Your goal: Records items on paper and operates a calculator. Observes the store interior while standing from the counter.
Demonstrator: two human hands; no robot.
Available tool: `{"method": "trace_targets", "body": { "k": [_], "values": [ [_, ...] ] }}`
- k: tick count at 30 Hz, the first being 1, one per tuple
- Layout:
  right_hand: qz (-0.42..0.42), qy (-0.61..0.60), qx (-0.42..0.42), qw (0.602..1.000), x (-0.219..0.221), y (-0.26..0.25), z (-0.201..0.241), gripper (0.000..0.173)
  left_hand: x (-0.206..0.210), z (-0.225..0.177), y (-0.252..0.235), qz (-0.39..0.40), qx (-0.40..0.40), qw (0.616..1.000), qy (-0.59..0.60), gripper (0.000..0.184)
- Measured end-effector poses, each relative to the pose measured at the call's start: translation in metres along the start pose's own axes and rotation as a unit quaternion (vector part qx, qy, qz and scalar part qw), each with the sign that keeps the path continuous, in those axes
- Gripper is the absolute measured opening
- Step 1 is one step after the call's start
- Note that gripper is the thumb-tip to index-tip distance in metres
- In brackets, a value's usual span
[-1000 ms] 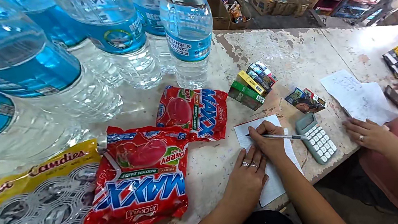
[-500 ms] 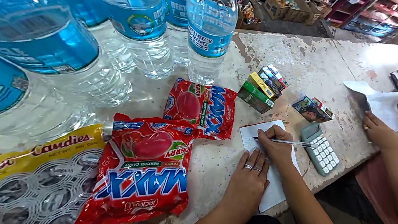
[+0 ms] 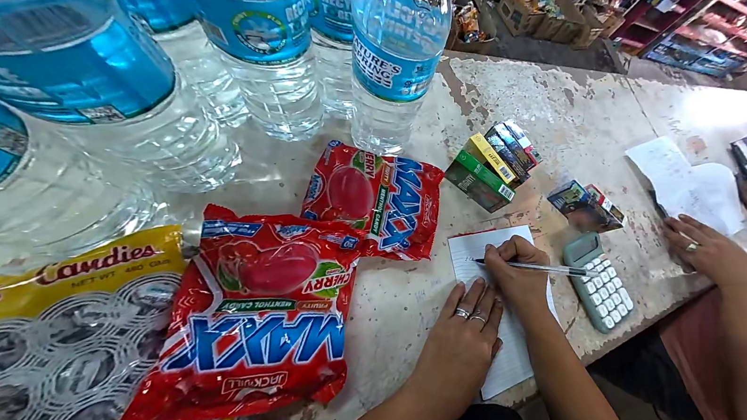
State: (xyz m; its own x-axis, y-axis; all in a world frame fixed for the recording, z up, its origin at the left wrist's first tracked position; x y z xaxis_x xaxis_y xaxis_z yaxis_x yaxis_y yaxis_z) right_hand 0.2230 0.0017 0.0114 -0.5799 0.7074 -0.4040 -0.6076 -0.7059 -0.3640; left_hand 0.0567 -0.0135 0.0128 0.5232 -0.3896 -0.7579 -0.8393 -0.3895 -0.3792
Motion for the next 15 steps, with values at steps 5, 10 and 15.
{"method": "trace_targets", "body": {
  "k": [5, 10, 15],
  "values": [
    [-0.014, 0.011, 0.0, 1.0, -0.0017, -0.0008, -0.0042, 0.025, 0.0009, 0.0005, 0.0005, -0.002, -0.001, 1.0, 0.007, 0.041],
    [-0.013, 0.013, 0.0, 1.0, -0.0021, -0.002, -0.002, 0.026, 0.0, 0.001, -0.0006, 0.009, -0.008, 1.0, 0.026, 0.041],
    [-0.014, 0.01, 0.005, 1.0, -0.0023, -0.001, 0.0003, 0.027, 0.0018, 0.0016, 0.0002, 0.001, -0.006, 1.0, 0.019, 0.041]
  ]
}}
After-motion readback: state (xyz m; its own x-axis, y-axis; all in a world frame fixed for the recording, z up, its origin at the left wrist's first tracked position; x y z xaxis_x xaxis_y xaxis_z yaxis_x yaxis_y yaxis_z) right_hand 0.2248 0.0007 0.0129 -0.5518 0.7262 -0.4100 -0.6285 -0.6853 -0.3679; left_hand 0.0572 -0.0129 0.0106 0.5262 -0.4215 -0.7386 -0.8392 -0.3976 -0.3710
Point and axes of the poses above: each hand's wrist, its own y-axis away from the middle knuckle, its own x-axis out of the palm, z = x × y, the point moved 6 cm from there along -y, towards the middle knuckle, and after that the axes turned 8 degrees about y, right-handed, at the moved point
